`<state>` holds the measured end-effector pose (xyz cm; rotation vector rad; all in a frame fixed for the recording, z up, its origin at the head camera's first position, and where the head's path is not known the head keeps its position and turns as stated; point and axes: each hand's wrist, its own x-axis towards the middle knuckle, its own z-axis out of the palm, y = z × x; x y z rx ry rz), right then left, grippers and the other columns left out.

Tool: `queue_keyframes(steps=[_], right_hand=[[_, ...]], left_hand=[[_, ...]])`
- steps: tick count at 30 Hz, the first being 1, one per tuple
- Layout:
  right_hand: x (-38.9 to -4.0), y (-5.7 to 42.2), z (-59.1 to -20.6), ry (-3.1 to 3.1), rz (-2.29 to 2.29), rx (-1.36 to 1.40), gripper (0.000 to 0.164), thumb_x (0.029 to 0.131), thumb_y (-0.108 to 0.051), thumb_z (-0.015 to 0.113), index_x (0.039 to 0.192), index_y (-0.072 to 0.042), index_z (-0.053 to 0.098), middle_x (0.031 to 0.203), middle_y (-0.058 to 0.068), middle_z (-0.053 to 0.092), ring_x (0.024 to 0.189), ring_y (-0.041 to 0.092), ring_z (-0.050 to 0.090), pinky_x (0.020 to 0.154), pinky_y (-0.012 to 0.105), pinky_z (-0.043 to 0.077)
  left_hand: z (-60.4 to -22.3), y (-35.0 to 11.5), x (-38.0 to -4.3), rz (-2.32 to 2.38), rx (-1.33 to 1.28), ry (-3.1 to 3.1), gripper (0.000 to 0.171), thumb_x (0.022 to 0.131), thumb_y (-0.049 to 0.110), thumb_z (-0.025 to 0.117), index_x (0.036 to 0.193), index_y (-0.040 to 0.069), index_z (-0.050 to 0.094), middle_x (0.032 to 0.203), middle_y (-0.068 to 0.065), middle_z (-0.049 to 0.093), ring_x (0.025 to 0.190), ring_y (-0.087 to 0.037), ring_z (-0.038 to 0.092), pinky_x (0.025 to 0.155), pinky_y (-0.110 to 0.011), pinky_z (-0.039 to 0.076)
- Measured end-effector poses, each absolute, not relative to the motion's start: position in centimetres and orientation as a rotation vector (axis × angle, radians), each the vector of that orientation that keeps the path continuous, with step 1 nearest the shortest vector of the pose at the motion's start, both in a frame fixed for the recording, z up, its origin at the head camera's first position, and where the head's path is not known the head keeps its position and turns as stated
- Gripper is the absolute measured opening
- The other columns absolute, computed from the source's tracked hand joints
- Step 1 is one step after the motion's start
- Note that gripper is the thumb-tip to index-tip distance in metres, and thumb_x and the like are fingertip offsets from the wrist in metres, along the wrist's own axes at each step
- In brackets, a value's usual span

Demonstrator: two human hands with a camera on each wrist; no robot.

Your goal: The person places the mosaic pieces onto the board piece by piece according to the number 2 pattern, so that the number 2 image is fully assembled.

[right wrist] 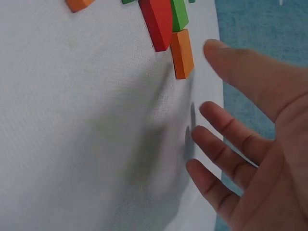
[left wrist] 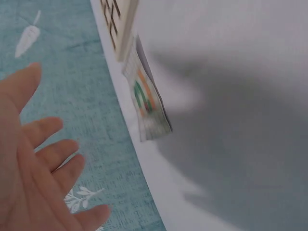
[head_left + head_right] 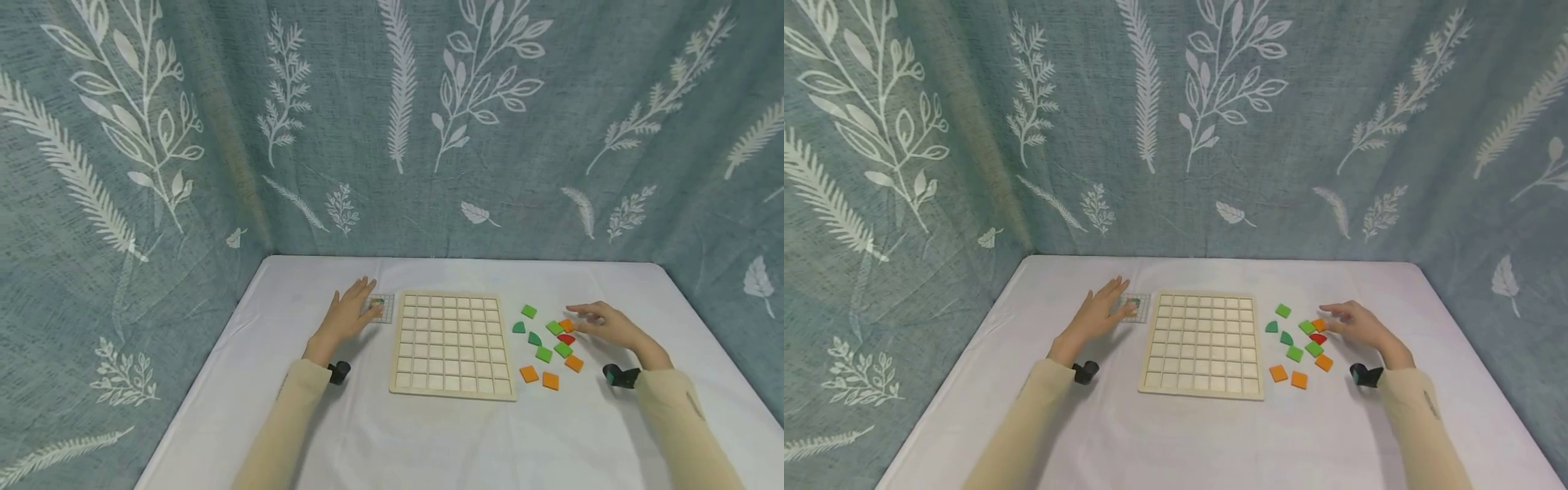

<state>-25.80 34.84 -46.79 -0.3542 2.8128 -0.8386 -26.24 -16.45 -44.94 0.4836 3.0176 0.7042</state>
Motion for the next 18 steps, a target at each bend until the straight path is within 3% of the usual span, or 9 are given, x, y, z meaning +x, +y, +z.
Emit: queue_keyframes(steps=[7,12,18], right_hand=[[-25.5,35.2,-48.0,2.833,-0.838,-0.431,0.043,0.086,-0.019,0.066,0.122,0.002,0.058,0.111,0.023,0.055,0.094,0.028,0.049,0.072,0.035,0.043],[-25.7,35.2,-48.4,2.847,-0.868,-0.496,0.035,0.084,-0.008,0.065,0.117,0.003,0.061,0.105,0.018,0.057,0.090,0.023,0.048,0.071,0.031,0.042],[-26.1,35.0,-48.4,2.826,-0.880,-0.497,0.032,0.085,-0.007,0.063,0.116,0.002,0.061,0.102,0.018,0.054,0.082,0.020,0.041,0.066,0.029,0.037]], left_hand=[[-45.5,-15.4,-24.8,0.793,0.509,2.898,0.064,0.095,0.040,0.049,0.146,0.009,0.027,0.152,-0.014,0.021,0.141,-0.031,0.018,0.110,-0.063,0.007],[-46.0,-14.9,-23.8,0.814,0.546,2.823,0.065,0.094,0.038,0.052,0.145,0.006,0.028,0.152,-0.017,0.020,0.141,-0.033,0.017,0.111,-0.062,0.007],[-47.0,-14.3,-22.6,0.814,0.580,2.716,0.066,0.094,0.038,0.052,0.146,0.006,0.027,0.153,-0.015,0.018,0.142,-0.031,0.014,0.112,-0.061,0.006]])
